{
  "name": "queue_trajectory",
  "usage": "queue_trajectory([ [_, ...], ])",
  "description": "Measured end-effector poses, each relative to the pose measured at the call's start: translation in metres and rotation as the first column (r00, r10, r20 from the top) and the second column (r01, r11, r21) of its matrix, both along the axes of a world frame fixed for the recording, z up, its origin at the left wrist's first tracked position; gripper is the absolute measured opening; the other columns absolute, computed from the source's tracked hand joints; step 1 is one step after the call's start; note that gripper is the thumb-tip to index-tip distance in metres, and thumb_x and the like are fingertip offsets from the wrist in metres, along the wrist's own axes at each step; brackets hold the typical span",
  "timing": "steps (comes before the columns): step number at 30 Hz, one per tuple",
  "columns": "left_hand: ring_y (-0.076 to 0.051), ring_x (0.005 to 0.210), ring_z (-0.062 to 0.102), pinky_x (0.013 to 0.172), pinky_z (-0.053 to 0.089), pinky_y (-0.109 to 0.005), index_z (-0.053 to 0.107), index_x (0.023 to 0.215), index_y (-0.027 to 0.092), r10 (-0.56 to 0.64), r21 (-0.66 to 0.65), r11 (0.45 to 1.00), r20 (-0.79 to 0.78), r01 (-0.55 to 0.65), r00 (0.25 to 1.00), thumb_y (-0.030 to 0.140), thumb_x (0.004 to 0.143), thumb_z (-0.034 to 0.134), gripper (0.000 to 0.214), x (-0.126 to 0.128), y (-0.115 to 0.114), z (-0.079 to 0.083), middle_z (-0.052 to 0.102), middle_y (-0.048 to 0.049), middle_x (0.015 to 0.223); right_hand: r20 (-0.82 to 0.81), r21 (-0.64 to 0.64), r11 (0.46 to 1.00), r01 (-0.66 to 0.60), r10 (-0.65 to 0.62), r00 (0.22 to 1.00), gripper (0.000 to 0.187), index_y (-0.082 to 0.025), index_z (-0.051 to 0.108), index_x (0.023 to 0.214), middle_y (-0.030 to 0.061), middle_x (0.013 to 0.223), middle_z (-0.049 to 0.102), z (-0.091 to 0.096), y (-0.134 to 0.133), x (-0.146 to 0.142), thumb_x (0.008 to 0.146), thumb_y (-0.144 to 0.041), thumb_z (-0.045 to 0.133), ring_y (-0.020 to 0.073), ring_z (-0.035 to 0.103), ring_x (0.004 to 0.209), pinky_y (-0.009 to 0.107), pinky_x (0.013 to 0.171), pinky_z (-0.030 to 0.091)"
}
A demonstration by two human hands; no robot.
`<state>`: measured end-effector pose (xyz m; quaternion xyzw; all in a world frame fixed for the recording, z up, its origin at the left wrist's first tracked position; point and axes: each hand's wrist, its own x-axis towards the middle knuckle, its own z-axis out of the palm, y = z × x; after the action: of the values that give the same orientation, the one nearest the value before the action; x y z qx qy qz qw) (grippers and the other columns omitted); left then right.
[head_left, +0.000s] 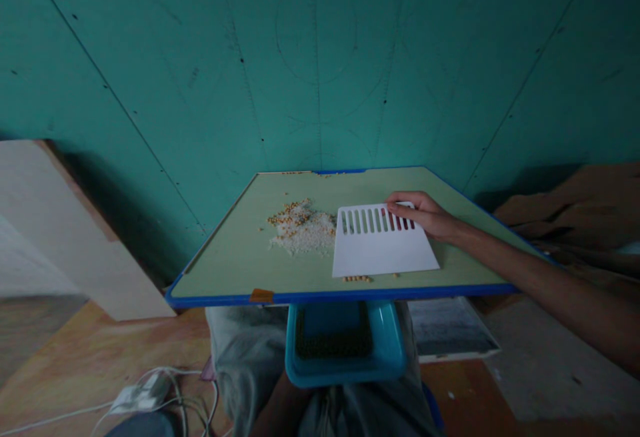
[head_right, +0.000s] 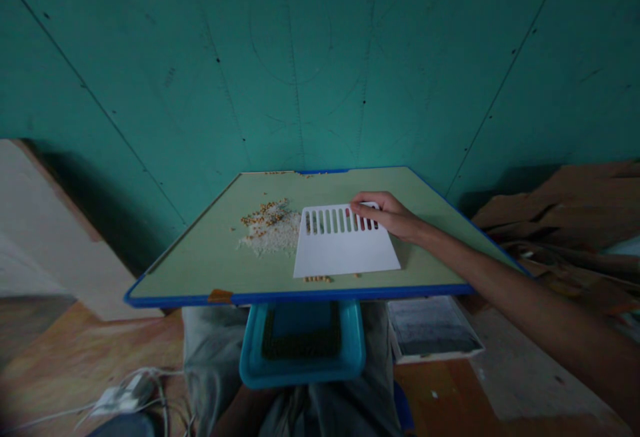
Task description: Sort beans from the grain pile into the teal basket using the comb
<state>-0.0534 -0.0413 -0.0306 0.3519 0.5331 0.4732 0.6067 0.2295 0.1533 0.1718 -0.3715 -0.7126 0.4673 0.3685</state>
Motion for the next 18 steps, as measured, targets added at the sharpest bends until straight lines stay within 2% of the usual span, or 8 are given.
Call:
queue_trajectory([
  [18,-0.023,0.103,0.062,0.085,0.054,-0.043,0.059,0.116,0.020,-0.030,-0.008,1.000,-0.036,0.030,0.999,0.037,0.087,0.059,0.033,0.0037,0.0040,-0.0066,0.062,-0.0069,0.120,0.020,0.003,0.999,-0.037,0.037,0.999,0.027,-0.017,0.063,0.084,-0.0039,0.062,0.057,0.0015,-0.0031,-0.0010,0.084,-0.044,0.065,0.0055,0.049,0.052,0.018,0.047,0.033],
])
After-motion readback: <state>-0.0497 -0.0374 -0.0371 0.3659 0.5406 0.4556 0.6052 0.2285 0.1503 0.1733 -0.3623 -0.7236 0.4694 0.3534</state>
